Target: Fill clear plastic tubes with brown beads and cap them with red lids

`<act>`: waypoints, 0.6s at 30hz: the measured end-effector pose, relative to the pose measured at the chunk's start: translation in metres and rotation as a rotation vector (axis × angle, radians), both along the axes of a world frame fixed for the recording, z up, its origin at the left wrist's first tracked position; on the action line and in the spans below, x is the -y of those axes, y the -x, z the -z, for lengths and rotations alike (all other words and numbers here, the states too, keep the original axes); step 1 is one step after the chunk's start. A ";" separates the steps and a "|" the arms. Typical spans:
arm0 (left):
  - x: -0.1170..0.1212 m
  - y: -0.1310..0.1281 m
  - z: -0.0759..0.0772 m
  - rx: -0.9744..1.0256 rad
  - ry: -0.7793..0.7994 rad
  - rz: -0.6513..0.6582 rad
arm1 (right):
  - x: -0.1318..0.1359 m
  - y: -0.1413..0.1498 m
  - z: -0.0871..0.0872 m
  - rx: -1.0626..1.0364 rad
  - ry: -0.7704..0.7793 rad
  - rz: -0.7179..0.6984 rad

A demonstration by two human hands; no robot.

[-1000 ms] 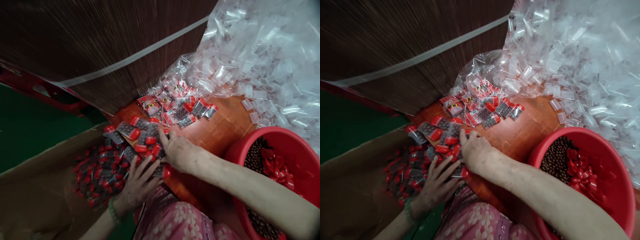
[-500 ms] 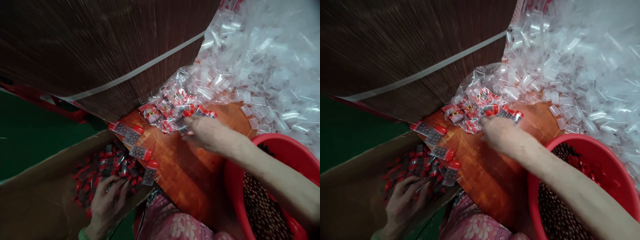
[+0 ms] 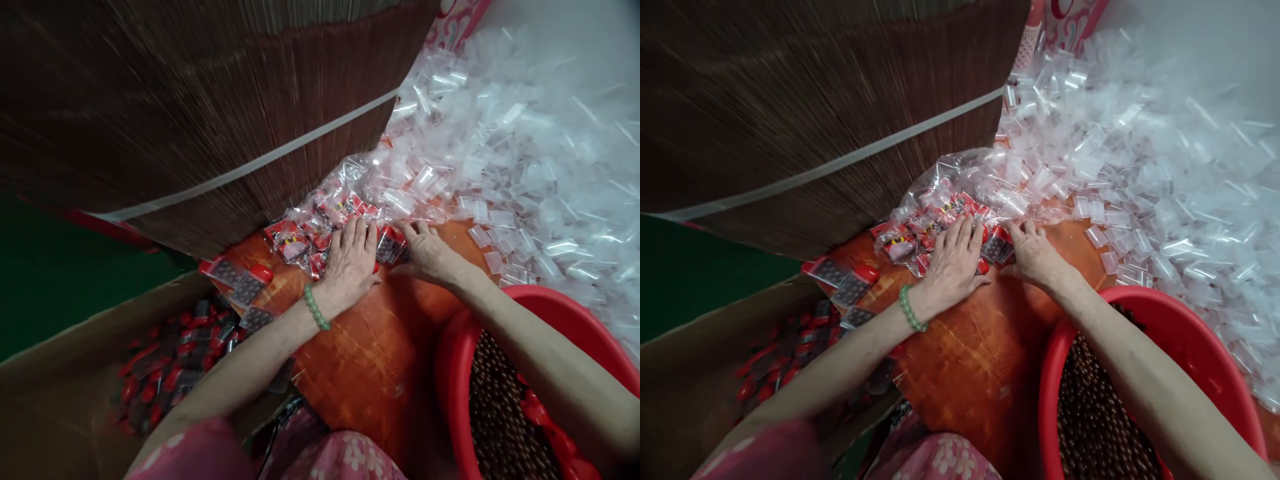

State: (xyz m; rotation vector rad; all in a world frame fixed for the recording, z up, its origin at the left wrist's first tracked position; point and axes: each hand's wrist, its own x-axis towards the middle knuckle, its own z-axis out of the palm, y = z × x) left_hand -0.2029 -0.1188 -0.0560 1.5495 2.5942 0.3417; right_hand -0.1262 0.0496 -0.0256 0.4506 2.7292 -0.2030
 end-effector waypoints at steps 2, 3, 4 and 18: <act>0.006 -0.006 0.004 -0.013 -0.011 0.030 | -0.001 0.000 0.001 0.026 0.001 0.015; 0.010 -0.010 0.006 -0.023 -0.021 0.051 | -0.001 0.000 0.001 0.045 0.009 0.018; 0.016 -0.016 0.008 -0.036 -0.029 0.078 | 0.001 -0.001 0.001 0.065 0.019 0.017; 0.100 -0.014 0.037 -0.274 -0.264 0.530 | 0.106 -0.031 -0.004 0.220 0.186 -0.173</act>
